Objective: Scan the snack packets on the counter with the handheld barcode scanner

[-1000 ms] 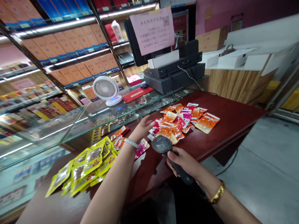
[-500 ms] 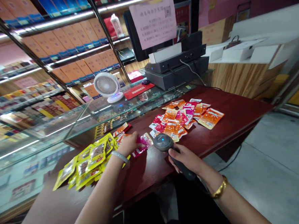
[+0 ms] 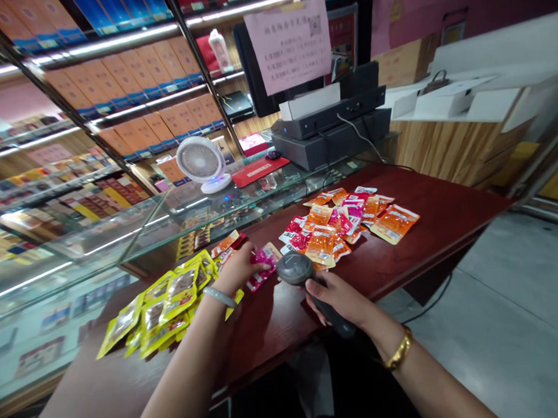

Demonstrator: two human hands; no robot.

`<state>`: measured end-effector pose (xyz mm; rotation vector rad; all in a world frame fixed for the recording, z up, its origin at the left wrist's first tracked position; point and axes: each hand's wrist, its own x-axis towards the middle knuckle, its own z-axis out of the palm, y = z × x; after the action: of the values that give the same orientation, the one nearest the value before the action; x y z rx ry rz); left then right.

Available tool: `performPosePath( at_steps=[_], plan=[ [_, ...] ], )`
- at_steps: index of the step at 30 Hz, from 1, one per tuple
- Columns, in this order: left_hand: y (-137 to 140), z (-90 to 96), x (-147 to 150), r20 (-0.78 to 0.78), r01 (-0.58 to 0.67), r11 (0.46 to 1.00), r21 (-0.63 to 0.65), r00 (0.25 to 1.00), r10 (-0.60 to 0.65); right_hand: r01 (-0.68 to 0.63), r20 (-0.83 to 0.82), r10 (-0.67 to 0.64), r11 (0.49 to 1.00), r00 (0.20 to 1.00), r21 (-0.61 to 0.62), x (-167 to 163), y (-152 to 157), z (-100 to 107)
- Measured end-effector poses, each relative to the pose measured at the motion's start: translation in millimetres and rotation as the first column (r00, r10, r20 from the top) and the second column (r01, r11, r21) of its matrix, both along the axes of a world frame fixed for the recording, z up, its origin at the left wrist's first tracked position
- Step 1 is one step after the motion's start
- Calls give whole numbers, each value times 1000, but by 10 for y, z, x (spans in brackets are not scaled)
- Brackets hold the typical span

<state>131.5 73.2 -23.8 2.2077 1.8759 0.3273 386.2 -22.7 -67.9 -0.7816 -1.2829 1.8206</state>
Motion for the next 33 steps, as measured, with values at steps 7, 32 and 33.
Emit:
performPosePath(
  at_steps=[7,32,33],
  plan=[
    [427,-75,697,719,27,998,-49,695,16,33,32,-33,999,999,-29,22,-52,-14],
    [288,20,-547,-383,-155,988,-19,914,136,-51,29,52,998,998,-36,-191,-14,-32],
    [315,15,-541,-393,-131,991,-31,913,109,-50,32,51,998,998,-37,-189,-14,-30]
  ],
)
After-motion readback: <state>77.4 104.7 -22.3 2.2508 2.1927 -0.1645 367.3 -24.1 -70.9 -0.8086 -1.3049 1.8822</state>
